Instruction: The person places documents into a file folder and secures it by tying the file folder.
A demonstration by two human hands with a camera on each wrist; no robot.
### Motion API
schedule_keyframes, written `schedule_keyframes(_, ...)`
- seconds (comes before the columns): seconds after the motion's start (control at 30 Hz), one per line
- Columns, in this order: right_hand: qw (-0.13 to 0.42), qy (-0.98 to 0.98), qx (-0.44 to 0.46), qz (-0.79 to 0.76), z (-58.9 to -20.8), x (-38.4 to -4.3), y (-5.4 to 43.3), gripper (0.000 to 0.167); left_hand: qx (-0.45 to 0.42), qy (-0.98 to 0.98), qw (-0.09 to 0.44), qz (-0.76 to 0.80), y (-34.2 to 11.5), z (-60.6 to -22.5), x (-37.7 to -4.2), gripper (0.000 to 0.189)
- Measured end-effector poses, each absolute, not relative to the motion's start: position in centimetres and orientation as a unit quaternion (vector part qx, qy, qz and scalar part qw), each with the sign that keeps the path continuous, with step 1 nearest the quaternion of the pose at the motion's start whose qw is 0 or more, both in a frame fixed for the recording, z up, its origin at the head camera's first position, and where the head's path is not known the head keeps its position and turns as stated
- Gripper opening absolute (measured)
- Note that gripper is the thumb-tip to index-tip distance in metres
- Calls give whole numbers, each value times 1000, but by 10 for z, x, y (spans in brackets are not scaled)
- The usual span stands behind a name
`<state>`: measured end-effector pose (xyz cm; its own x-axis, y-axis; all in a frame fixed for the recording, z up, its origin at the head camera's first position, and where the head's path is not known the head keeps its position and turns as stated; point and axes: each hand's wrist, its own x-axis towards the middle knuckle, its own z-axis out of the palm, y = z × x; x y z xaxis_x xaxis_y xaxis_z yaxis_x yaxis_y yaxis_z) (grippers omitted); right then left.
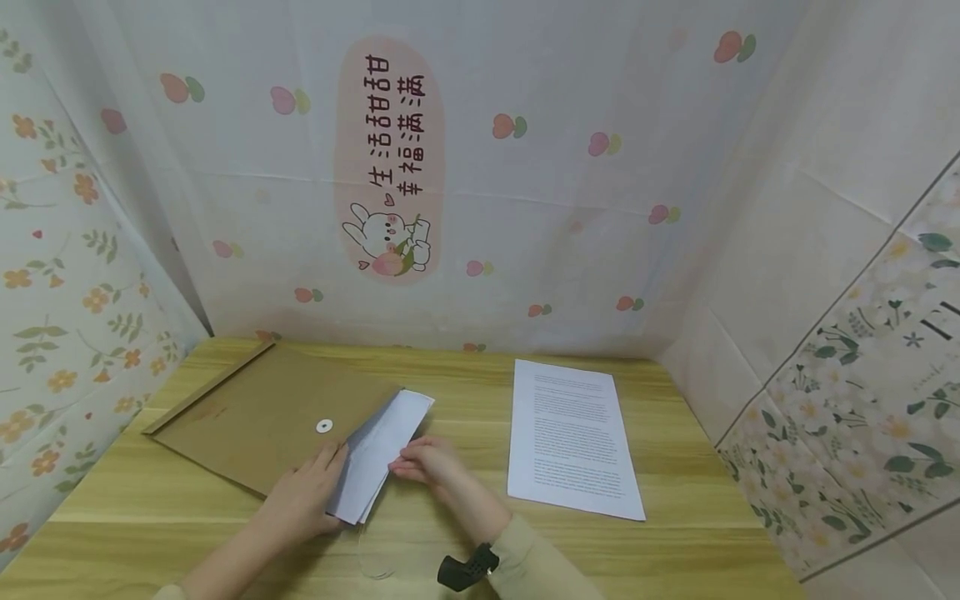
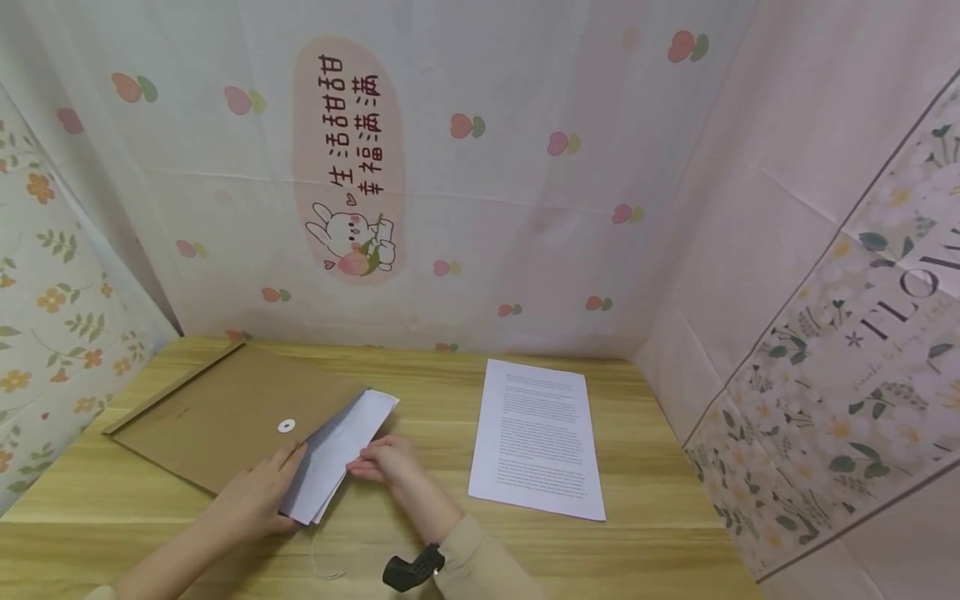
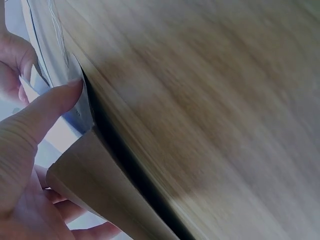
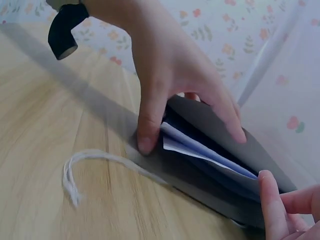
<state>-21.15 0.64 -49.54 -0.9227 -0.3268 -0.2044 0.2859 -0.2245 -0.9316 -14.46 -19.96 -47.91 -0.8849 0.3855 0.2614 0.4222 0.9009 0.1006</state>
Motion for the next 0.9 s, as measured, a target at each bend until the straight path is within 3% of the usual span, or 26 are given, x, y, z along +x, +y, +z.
schedule_keyframes(0.3,187,590,26,-785,-496,-215,-18,5,-211,-965,130,-81,-199,-480,-145,107)
schedule_keyframes(0.9,185,594,63,-780,-498,-231,-46,13,-223,-965,92,-105,-194,-477,-144,105)
